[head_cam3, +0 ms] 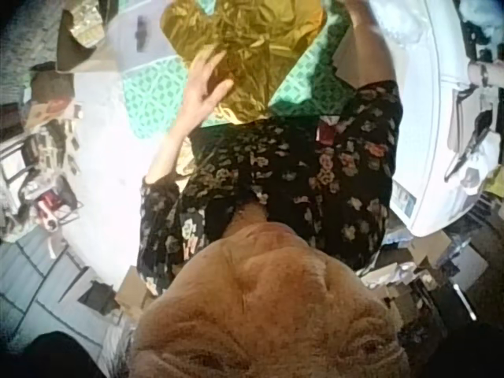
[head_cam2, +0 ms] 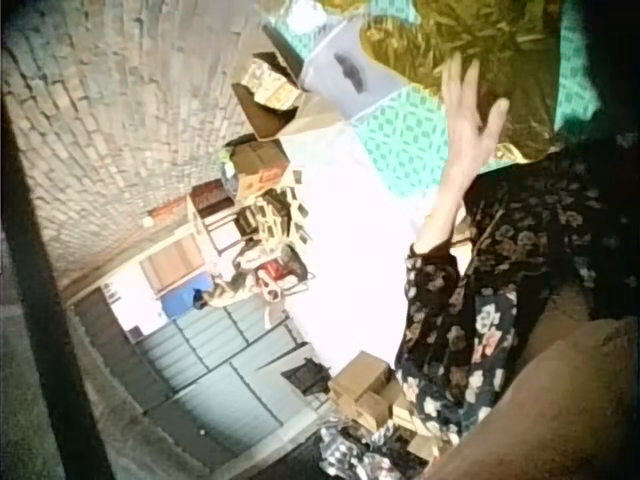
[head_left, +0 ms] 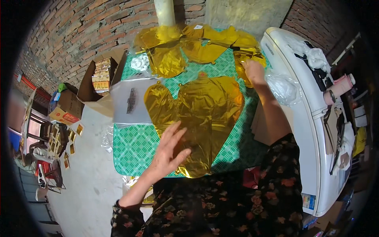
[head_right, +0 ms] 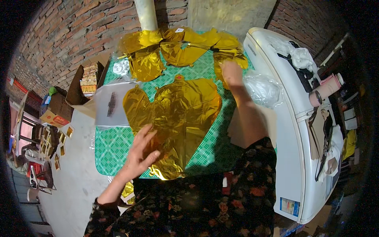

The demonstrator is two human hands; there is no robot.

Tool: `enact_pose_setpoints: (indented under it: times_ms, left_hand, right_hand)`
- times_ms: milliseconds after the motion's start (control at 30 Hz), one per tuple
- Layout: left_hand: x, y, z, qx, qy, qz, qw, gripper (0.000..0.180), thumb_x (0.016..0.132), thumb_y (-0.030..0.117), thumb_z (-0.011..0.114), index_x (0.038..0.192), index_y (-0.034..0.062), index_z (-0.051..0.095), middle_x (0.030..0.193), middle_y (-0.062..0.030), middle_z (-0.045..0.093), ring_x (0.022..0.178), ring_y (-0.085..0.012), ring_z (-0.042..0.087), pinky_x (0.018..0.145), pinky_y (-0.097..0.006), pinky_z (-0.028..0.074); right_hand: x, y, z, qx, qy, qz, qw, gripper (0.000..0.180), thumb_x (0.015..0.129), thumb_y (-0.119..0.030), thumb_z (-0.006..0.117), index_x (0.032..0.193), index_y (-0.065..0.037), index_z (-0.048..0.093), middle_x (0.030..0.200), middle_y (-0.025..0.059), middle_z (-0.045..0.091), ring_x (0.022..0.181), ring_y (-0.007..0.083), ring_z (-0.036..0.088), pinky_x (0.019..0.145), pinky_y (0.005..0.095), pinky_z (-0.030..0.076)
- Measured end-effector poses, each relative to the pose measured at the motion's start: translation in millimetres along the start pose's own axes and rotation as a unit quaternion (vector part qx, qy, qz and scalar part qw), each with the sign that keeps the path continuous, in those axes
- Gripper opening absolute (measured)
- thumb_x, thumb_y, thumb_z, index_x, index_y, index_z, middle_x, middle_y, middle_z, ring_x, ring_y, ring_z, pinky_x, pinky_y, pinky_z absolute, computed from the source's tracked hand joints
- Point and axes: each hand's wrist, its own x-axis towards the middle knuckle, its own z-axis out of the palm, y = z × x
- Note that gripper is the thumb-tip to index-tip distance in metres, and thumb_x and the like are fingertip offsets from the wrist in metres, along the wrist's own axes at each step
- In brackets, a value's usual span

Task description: The person flattens and folds foil balloons on a table by hand.

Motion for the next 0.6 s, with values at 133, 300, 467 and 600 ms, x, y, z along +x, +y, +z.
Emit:
enact_pose_setpoints:
  times_ms: [133, 300, 467, 600]
  left_hand:
    - [62.6, 8.8, -6.7, -0.157, -0.023, -0.006, 0.987, 0.057, 0.102, 0.028, 0.069, 0.149, 0.0018, 0.052, 0.136, -0.0191, 0.064, 0.115, -0.0286, 0.068, 0.101, -0.038, 0.054]
    - [203.7, 12.8, 37.8, -0.397, -0.109, -0.094, 0.907, 0.055, 0.108, 0.032, 0.061, 0.144, -0.0079, 0.049, 0.121, -0.0154, 0.066, 0.095, -0.0186, 0.070, 0.088, -0.033, 0.062]
    - [324.4, 3.3, 113.3, -0.531, -0.123, -0.212, 0.811, 0.048, 0.112, 0.034, 0.050, 0.139, -0.0053, 0.048, 0.127, -0.0222, 0.062, 0.106, -0.0325, 0.073, 0.094, -0.042, 0.064]
    - [380.7, -9.9, 159.2, -0.624, -0.073, -0.215, 0.747, 0.046, 0.112, 0.034, 0.048, 0.136, -0.0051, 0.046, 0.115, -0.0193, 0.064, 0.087, -0.0329, 0.073, 0.077, -0.042, 0.067]
  right_hand:
    - [9.2, -7.4, -17.8, 0.046, -0.014, -0.006, 0.999, 0.027, 0.093, -0.029, 0.058, 0.094, -0.008, 0.075, 0.094, 0.0210, 0.074, 0.090, 0.0459, 0.070, 0.079, 0.0568, 0.055]
    - [11.4, 10.2, -24.5, 0.113, -0.001, -0.012, 0.994, 0.029, 0.091, -0.027, 0.056, 0.092, -0.004, 0.074, 0.096, 0.0225, 0.073, 0.094, 0.0455, 0.068, 0.081, 0.0552, 0.053]
    - [10.6, 16.5, -36.9, 0.151, -0.026, -0.013, 0.988, 0.029, 0.089, -0.026, 0.057, 0.088, -0.002, 0.073, 0.097, 0.0225, 0.072, 0.095, 0.0442, 0.068, 0.083, 0.0532, 0.053]
    - [7.4, 15.8, -42.2, 0.215, -0.050, -0.080, 0.972, 0.028, 0.088, -0.026, 0.060, 0.090, -0.002, 0.074, 0.095, 0.0230, 0.072, 0.094, 0.0434, 0.068, 0.082, 0.0525, 0.053]
